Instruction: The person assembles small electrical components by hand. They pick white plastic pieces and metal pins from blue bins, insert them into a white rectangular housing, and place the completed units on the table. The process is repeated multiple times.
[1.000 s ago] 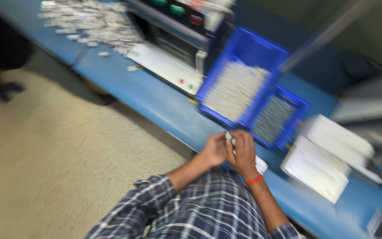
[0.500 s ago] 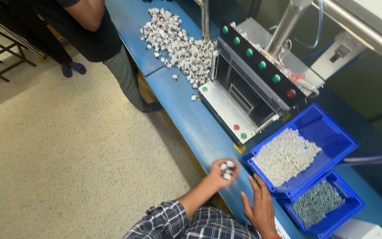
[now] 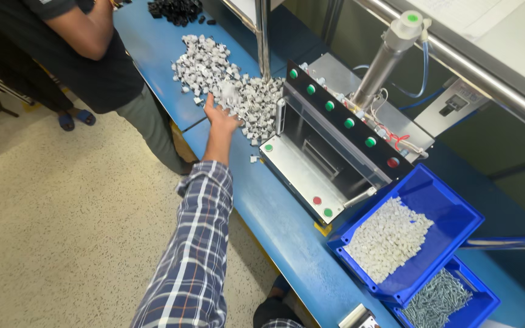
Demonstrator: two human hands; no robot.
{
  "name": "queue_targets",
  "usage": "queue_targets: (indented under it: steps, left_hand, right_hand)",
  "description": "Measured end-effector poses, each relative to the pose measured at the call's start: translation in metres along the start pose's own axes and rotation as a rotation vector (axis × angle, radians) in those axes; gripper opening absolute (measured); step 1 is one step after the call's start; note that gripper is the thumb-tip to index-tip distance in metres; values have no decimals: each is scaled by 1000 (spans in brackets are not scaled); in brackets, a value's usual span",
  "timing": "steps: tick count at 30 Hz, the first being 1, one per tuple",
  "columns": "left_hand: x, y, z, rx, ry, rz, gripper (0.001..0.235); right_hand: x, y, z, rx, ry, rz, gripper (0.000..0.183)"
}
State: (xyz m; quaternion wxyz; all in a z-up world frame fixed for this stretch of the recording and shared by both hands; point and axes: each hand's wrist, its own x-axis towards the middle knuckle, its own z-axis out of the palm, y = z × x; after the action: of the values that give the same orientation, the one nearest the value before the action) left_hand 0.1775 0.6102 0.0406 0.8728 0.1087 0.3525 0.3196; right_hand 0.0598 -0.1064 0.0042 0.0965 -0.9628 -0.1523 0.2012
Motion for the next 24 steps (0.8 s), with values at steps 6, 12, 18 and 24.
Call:
queue_targets:
  steps: [6, 12, 18, 24]
  left_hand:
    - [-57, -119, -84, 1038, 244, 845, 45]
    - [-281, -304, -202, 1544, -280, 801, 16]
    - [-441, -400, -231, 1597, -1169, 599, 82]
    - [-421, -404, -247, 1771, -1440, 189, 101]
  right_hand:
    - [-14, 20, 20, -59, -35, 33, 95]
    - [-41, 66, 23, -99, 19, 48, 106]
    - [-80, 64, 3, 109, 201, -20, 95]
    - [-111, 76, -19, 235, 386, -187, 70]
